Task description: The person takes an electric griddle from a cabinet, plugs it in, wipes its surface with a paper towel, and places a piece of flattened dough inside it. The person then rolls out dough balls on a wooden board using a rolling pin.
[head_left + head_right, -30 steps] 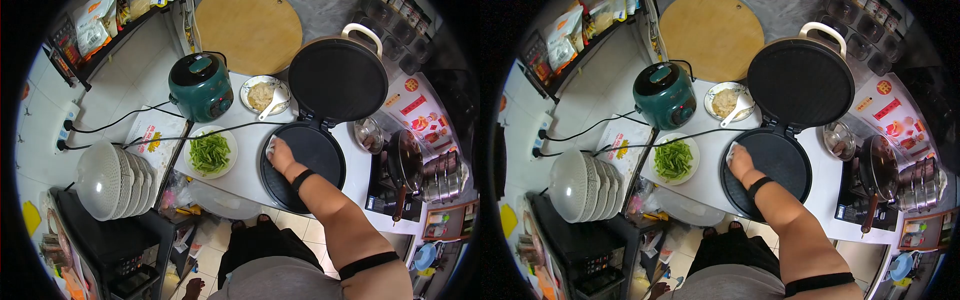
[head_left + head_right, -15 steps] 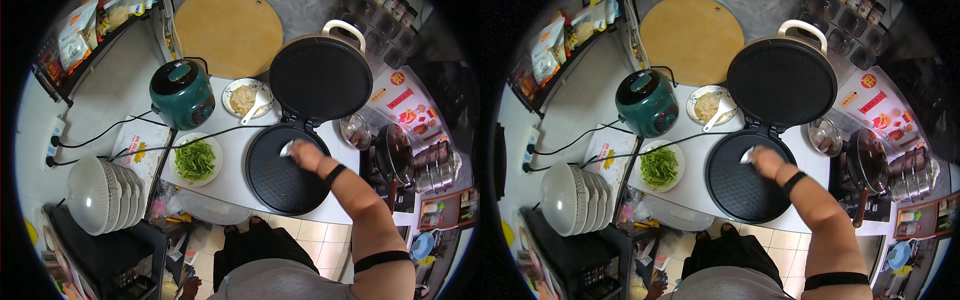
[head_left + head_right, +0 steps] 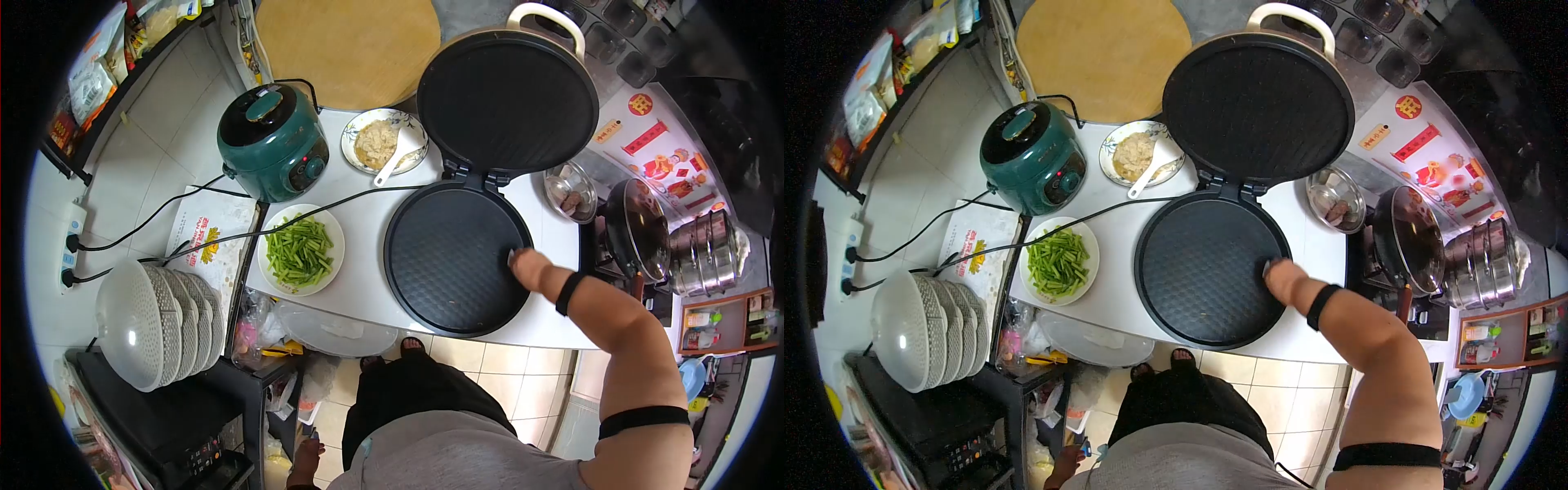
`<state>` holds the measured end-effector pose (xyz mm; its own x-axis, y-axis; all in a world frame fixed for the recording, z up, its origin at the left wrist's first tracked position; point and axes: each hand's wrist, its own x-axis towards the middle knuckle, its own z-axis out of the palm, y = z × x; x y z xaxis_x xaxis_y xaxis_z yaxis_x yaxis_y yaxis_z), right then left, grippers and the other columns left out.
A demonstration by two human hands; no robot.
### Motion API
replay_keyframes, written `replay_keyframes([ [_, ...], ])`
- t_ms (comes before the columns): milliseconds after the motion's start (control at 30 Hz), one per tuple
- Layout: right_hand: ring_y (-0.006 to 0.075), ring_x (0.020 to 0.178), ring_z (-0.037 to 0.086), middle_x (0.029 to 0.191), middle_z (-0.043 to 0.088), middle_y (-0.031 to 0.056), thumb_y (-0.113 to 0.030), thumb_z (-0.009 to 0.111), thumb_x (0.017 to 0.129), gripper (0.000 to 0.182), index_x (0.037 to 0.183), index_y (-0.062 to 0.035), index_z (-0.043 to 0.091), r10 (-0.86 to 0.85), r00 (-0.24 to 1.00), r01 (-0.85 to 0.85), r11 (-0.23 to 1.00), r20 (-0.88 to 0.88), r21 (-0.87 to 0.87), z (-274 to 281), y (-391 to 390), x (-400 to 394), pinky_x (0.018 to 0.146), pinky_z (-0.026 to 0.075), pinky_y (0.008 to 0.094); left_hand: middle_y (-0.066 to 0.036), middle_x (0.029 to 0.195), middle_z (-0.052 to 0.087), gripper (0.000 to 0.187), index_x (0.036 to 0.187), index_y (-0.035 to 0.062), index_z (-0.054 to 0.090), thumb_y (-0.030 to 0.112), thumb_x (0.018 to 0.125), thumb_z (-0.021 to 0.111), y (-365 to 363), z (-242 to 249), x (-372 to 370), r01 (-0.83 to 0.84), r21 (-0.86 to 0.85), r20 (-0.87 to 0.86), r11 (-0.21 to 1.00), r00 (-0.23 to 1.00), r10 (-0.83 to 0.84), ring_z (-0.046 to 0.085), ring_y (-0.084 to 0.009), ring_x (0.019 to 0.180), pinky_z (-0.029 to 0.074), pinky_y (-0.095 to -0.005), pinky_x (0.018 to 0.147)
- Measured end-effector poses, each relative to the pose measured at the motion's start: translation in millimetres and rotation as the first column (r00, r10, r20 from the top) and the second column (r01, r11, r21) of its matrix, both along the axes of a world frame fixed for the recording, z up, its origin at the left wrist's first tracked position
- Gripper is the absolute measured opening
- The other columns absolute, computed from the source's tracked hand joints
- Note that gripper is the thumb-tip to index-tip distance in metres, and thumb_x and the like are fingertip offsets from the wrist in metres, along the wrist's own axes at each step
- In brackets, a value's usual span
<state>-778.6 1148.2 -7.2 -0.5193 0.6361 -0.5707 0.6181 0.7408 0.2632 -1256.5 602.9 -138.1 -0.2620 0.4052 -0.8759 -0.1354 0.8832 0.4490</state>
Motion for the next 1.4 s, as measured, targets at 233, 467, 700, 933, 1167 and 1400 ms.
replay_keyframes([
  [233,0.0325,0.081,0.063,0.085,0.064,0.0184,-0.013,0.057,0.071,0.016,0.079,-0.0033,0.067,-0.291,0.948,0.239,0.918,-0.129,-0.315,37.5,-87.9,-90.2,0.072,0.051,0.0382,-0.01,0.08,0.065,0.031,0.088,-0.0006,0.059,0.028,0.086,0.047,27.0,3.1,3.2,0.124,0.061,-0.03,0.99,0.992,-0.122,0.064,-0.0155,0.076,0.044,-0.0255,0.055],
  [467,0.0317,0.076,0.062,0.078,0.063,0.0185,-0.015,0.062,0.07,0.012,0.078,-0.006,0.063,-0.489,0.484,0.326,0.87,-0.726,-0.369,43.3,-73.1,-118.5,0.071,0.049,0.0372,-0.014,0.08,0.064,0.031,0.088,-0.0058,0.059,0.023,0.085,0.048,20.9,-10.7,-5.3,-0.023,0.03,-0.068,0.999,0.997,0.025,0.063,-0.0194,0.071,0.051,-0.0295,0.067],
  [700,0.0362,0.08,0.059,0.086,0.06,0.0206,-0.011,0.057,0.071,0.011,0.079,-0.0046,0.06,-0.393,0.638,0.509,0.861,-0.662,-0.02,10.8,-44.6,-69.6,0.073,0.048,0.0413,-0.015,0.081,0.063,0.029,0.087,-0.0057,0.058,0.021,0.085,0.048,5.2,-30.9,-13.7,0.005,0.069,-0.035,0.998,0.999,-0.003,0.064,-0.0207,0.072,0.052,-0.0287,0.067],
  [933,0.0324,0.078,0.058,0.083,0.06,0.0169,-0.005,0.06,0.066,0.012,0.078,-0.0043,0.056,-0.271,0.625,0.045,0.949,-0.732,-0.312,-2.5,-92.0,-120.8,0.069,0.047,0.0372,-0.016,0.082,0.062,0.029,0.088,-0.0059,0.058,0.021,0.084,0.048,12.5,-39.5,-15.4,-0.048,0.104,-0.02,0.993,0.999,0.051,0.064,-0.0213,0.073,0.052,-0.0289,0.067],
  [1167,0.0373,0.075,0.056,0.078,0.058,0.0187,-0.002,0.058,0.064,0.013,0.077,-0.0024,0.057,-0.27,0.613,0.413,0.911,-0.742,0.01,23.5,-50.4,-46.5,0.069,0.047,0.0419,-0.008,0.077,0.056,0.018,0.079,0.0068,0.053,0.023,0.086,0.049,7.0,-53.9,-25.5,-0.164,0.195,0.135,0.967,0.981,0.139,0.058,-0.0199,0.074,0.046,-0.0342,0.066],
  [1400,0.034,0.084,0.062,0.085,0.062,0.0218,-0.01,0.06,0.069,0.039,0.105,0.0032,0.052,-0.521,0.779,0.495,0.852,-0.349,-0.17,21.6,-69.6,-50.7,0.073,0.05,0.0381,-0.009,0.077,0.064,0.024,0.087,0.0003,0.056,0.024,0.084,0.052,-2.1,-38.6,-23.7,0.273,0.277,-0.24,0.921,0.948,-0.208,0.064,-0.017,0.07,0.049,-0.0267,0.055],
])
